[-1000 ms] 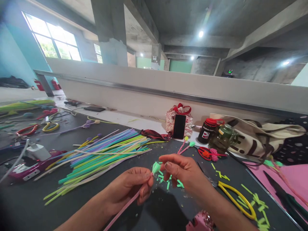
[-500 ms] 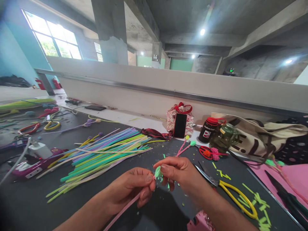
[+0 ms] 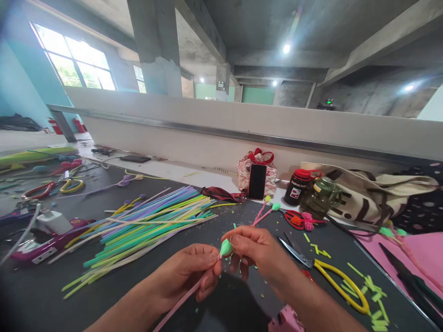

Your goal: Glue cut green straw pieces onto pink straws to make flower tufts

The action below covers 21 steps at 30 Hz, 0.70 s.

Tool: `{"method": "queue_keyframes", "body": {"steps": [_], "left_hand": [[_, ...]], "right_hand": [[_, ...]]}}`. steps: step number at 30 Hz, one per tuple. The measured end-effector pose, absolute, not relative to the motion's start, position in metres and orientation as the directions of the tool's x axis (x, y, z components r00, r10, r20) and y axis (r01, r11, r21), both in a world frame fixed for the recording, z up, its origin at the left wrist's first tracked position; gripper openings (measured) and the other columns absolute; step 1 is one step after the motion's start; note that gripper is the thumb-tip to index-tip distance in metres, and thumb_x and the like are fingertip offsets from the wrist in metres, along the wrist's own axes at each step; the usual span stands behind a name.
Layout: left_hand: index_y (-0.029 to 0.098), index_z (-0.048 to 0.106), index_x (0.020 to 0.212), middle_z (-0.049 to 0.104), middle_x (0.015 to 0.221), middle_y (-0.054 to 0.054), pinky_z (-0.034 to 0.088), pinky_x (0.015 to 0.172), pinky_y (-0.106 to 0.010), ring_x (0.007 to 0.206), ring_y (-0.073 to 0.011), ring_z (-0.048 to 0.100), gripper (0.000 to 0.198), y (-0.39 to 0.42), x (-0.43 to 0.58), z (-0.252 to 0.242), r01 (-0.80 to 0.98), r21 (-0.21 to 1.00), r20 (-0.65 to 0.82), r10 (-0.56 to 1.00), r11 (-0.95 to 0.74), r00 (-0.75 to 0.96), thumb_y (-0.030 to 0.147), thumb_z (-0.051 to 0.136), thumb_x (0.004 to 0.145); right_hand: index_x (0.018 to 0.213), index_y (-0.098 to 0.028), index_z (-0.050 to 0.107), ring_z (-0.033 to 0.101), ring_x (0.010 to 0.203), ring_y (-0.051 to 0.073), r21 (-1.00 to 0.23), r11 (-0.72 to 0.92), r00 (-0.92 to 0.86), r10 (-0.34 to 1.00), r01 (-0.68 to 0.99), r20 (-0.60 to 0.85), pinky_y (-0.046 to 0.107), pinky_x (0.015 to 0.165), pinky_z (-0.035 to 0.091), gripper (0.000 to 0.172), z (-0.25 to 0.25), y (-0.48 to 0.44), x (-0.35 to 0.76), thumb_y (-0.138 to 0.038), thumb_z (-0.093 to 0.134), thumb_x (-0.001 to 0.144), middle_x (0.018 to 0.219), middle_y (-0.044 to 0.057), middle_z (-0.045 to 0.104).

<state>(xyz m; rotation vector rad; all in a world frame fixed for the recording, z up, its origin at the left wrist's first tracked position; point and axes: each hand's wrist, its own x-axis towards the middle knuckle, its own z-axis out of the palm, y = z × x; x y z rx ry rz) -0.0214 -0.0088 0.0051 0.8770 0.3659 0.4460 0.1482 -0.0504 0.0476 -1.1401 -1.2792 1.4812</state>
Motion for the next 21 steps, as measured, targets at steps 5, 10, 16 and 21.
{"method": "queue_keyframes", "body": {"steps": [5,10,16,21], "left_hand": [[0.010,0.060,0.066,0.050,0.044,0.002,0.033,0.041,-0.016,0.037,-0.0052,0.042,0.026,-0.011,-0.022,0.008,-0.163,0.869,-0.152,0.566,0.467,0.810,0.036,0.061,0.070],[0.010,0.061,0.064,0.049,0.043,0.002,0.031,0.040,-0.016,0.036,-0.0046,0.041,0.025,-0.011,-0.021,0.008,-0.170,0.875,-0.134,0.563,0.454,0.815,0.034,0.059,0.071],[0.010,0.062,0.065,0.049,0.043,0.002,0.030,0.040,-0.017,0.036,-0.0053,0.042,0.024,-0.010,-0.022,0.007,-0.183,0.856,-0.112,0.519,0.484,0.847,0.033,0.059,0.071],[0.010,0.061,0.065,0.049,0.043,0.002,0.029,0.040,-0.017,0.036,-0.0055,0.043,0.023,-0.011,-0.022,0.007,-0.174,0.842,-0.127,0.502,0.510,0.855,0.032,0.060,0.071]], "right_hand": [[0.090,-0.016,0.065,0.054,0.051,0.008,-0.996,-0.093,-0.235,0.968,-0.004,-0.089,0.015,0.041,0.037,0.024,0.043,-0.048,0.151,-0.035,0.055,0.080,0.058,-0.002,0.058],[0.097,-0.020,0.063,0.053,0.055,0.008,-1.000,0.020,-0.278,0.960,-0.004,0.020,0.016,0.044,0.037,0.032,0.037,-0.046,0.158,-0.034,0.068,0.069,0.071,-0.001,0.060],[0.091,-0.021,0.062,0.053,0.067,0.011,-0.996,0.091,-0.374,0.924,0.023,0.076,0.023,0.061,0.040,0.026,0.037,-0.047,0.158,-0.023,0.071,0.067,0.077,0.000,0.059],[0.084,-0.019,0.061,0.049,0.064,0.010,-0.990,0.108,-0.350,0.934,0.090,0.070,0.022,0.057,0.037,0.017,0.040,-0.050,0.153,-0.018,0.067,0.068,0.073,-0.002,0.055]]}}
